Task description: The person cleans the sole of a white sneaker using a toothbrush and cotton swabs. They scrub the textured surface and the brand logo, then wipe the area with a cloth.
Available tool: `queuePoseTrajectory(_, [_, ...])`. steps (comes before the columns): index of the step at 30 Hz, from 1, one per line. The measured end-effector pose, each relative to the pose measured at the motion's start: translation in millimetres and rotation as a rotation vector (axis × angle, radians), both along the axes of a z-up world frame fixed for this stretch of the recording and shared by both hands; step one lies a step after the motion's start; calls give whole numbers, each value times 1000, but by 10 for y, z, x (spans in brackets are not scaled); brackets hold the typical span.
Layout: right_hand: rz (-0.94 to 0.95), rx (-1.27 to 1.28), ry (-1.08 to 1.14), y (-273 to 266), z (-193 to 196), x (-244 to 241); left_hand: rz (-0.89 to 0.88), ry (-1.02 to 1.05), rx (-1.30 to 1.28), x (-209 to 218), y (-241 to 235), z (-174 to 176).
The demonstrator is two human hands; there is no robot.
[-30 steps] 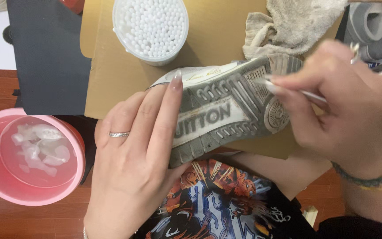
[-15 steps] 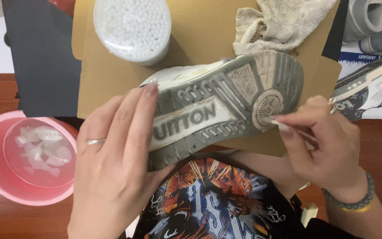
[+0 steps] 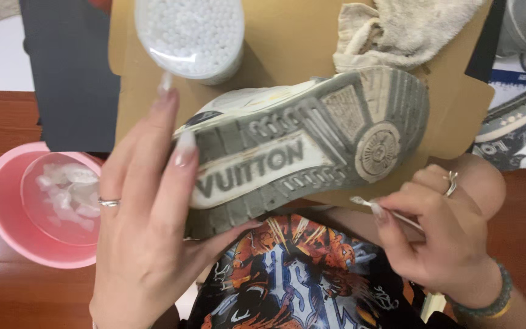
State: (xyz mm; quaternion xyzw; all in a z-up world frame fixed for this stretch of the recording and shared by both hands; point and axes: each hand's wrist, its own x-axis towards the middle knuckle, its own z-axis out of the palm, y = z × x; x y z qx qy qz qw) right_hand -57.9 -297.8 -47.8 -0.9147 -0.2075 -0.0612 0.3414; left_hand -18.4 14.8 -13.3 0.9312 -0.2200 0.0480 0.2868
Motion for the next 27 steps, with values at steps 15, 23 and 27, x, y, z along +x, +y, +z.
queuePoseTrajectory(15, [160,-91,-148,745,190,99,49,25,-293,-186,43,-219])
queuePoseTrajectory(23, [260,-166,-268,859,186,81,42,2,-350,-191,13,-264])
queuePoseTrajectory(27, [239,-190,-288,908,145,111,46,29,-351,-203,21,-269])
